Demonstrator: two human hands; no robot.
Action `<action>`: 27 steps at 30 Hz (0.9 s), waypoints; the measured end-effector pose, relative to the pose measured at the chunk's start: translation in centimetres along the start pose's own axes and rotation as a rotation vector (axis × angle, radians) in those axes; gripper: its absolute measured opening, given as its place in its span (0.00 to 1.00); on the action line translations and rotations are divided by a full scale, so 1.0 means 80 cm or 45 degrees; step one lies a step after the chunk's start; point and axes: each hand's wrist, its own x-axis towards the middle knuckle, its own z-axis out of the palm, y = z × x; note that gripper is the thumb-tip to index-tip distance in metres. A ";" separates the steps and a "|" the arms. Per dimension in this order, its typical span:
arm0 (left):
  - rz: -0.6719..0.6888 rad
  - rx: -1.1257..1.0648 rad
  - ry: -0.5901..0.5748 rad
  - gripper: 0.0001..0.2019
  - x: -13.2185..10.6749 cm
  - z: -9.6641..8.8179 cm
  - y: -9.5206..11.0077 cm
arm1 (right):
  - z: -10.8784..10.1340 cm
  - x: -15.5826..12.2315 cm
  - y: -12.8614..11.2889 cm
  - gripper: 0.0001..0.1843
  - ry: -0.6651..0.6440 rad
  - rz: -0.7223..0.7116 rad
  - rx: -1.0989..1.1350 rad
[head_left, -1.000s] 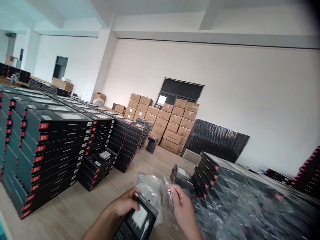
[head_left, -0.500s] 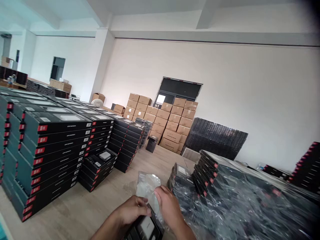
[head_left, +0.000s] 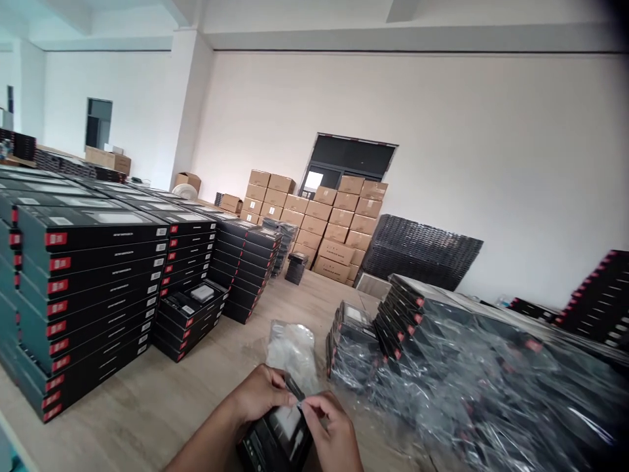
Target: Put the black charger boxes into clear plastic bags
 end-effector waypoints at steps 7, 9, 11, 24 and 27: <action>-0.009 0.055 -0.017 0.12 -0.002 0.001 0.002 | 0.003 0.002 -0.010 0.19 0.084 0.249 0.250; -0.019 0.066 -0.027 0.13 -0.003 0.001 0.003 | 0.004 0.000 -0.009 0.19 0.082 0.254 0.278; -0.032 0.085 -0.033 0.13 -0.003 0.000 0.003 | 0.004 -0.001 -0.006 0.18 0.096 0.256 0.282; -0.042 0.176 -0.064 0.07 -0.008 -0.002 0.012 | 0.000 -0.001 0.022 0.08 0.247 0.039 -0.122; -0.051 0.176 -0.062 0.06 -0.010 0.000 0.015 | -0.011 0.002 0.023 0.08 0.407 0.040 -0.136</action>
